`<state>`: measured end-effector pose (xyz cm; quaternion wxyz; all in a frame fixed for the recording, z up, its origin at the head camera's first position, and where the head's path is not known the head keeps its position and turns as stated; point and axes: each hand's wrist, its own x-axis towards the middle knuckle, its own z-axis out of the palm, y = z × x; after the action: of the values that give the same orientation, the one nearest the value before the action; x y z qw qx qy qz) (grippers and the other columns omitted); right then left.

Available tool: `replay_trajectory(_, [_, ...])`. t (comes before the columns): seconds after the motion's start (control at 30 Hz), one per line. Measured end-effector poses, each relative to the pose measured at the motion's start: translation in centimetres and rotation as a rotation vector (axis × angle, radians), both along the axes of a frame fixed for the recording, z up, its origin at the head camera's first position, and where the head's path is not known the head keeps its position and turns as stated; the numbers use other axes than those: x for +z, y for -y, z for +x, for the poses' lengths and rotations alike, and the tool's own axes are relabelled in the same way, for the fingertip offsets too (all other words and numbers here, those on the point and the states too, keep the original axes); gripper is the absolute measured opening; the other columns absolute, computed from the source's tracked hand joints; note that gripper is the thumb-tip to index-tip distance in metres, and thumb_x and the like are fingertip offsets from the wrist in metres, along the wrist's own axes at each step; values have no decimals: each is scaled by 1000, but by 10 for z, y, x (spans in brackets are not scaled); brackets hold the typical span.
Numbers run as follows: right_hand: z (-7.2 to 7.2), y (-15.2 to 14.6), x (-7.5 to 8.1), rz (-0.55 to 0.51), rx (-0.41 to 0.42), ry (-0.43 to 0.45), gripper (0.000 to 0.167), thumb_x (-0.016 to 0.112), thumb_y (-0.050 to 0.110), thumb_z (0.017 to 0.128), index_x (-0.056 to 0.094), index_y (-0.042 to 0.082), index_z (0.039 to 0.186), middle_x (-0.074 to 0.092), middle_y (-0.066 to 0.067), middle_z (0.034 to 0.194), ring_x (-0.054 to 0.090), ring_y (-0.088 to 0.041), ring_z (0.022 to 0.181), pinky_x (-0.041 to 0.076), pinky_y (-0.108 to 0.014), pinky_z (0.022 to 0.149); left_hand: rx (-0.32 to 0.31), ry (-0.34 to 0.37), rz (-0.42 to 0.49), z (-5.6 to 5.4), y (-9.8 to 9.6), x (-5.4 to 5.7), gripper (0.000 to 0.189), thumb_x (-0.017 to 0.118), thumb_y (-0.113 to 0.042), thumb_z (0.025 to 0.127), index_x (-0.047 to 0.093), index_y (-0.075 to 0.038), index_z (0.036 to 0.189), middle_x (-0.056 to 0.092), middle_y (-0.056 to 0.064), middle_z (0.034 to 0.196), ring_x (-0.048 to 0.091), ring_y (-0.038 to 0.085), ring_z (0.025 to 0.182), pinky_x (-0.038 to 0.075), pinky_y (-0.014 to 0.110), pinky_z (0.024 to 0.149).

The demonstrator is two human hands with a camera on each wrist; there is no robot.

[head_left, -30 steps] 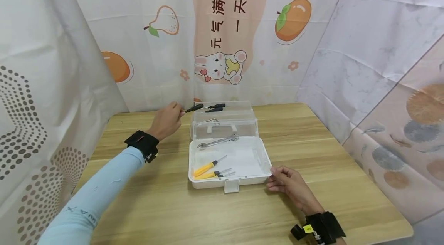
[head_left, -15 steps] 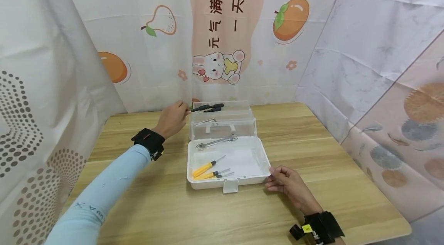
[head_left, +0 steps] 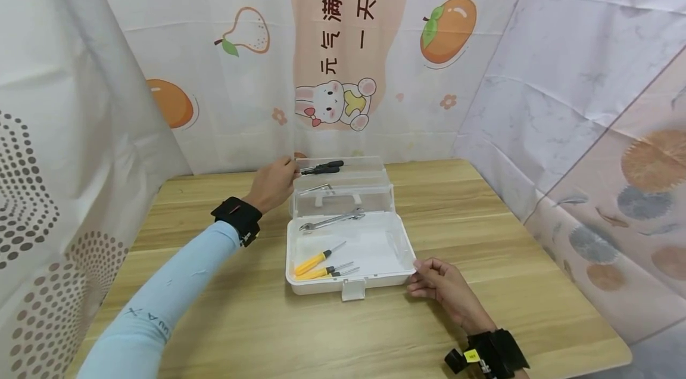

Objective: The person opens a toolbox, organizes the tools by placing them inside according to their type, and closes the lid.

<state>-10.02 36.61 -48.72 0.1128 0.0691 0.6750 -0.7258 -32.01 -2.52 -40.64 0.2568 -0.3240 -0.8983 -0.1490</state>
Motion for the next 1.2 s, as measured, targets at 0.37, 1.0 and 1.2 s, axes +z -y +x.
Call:
replay_trajectory(0.37, [0,-4,0,-13,11,-12,32,65,28,103,59,-4,106,72,-19,99,73,-25,86,60,-41,83,-6,4,-13,-4,-12,3,9,69,-6,99,74,-1,104,65,14,97,62,26,72,53,37,60])
replay_trajectory(1.0, [-4,1,1,-11,2,-5,32,67,27,102,58,-3,107,72,-20,99,73,-26,87,60,-41,83,-8,197,-16,-8,-8,11,36,60,9,93,71,-6,125,60,20,123,62,28,81,52,36,62])
replay_trajectory(1.2, [-5,0,0,-2,-13,-13,28,66,25,103,59,-2,105,72,-19,97,73,-26,86,60,-42,82,84,431,151,-4,22,-9,24,55,-9,104,65,4,121,65,20,112,64,31,93,54,45,78])
